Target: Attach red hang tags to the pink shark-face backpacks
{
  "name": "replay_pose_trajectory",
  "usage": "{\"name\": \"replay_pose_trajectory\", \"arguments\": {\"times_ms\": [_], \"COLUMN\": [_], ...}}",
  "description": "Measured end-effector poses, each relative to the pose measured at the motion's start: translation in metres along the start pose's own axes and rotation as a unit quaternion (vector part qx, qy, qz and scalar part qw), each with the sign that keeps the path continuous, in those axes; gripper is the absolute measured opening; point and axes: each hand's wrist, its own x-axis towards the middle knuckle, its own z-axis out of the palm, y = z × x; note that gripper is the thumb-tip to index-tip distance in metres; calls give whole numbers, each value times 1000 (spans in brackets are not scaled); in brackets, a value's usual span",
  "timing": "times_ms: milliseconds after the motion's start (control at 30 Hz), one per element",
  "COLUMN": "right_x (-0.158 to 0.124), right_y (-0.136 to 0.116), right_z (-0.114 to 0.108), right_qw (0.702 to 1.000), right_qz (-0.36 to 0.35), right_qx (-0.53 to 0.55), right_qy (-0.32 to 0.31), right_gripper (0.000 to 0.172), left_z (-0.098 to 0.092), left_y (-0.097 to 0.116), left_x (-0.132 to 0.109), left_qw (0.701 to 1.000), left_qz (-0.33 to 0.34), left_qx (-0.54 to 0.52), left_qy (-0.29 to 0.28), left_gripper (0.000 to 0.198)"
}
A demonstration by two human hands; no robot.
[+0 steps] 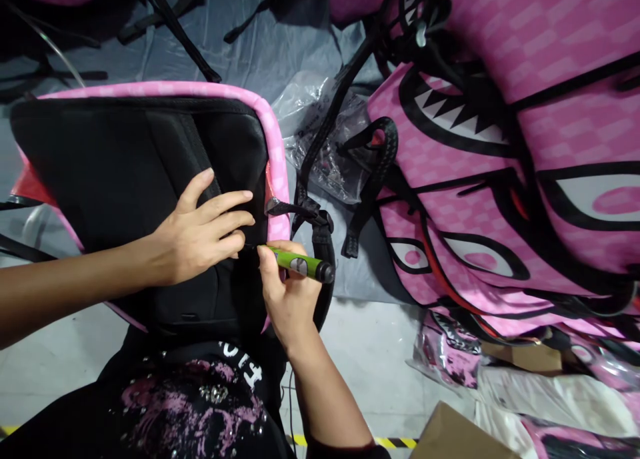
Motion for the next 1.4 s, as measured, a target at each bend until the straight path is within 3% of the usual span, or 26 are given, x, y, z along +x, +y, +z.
{"name": "replay_pose_trajectory", "arguments": {"times_ms": [300,467,533,633,767,833,967,1067,1133,1233,1333,1400], "right_x": [6,-7,-15,-23,-25,-21,-11,-2,4,7,-2,-11], "right_y": [2,2,-2,-15,-34,-36,-16,5,12,8,-5,-12], "right_z": [-4,-12,-12,-11,-32,-49,-64,-54,-43,-29,-16,-8], "right_qw": [999,999,993,975,964,963,953,930,925,929,929,921], "right_qz": [-51,-38,-76,-187,-238,-247,-296,-365,-380,-369,-369,-388], "right_qx": [-17,36,86,114,122,104,59,28,10,-15,-9,9], "right_qy": [-8,-15,-1,22,-14,-33,-25,-20,-6,16,13,-11], "right_gripper": [16,19,27,35,36,37,29,25,27,29,33,34], "left_z": [-15,-38,-51,-77,-111,-115,-96,-90,-100,-117,-112,-99], "left_y": [-4,-6,-1,15,55,75,97,87,68,34,2,-13], "left_x": [9,27,25,12,4,9,24,28,30,38,50,55], "left_qw": [997,985,983,986,986,988,989,988,991,990,985,971], "left_qz": [38,52,49,25,-38,-74,-132,-141,-134,-103,-90,-123], "left_qx": [74,96,107,113,126,106,43,-8,1,88,140,168], "left_qy": [-6,-133,-137,-123,-106,-90,-57,-67,-28,36,-45,-115], "left_gripper": [22,18,15,19,24,23,22,15,13,38,76,76]}}
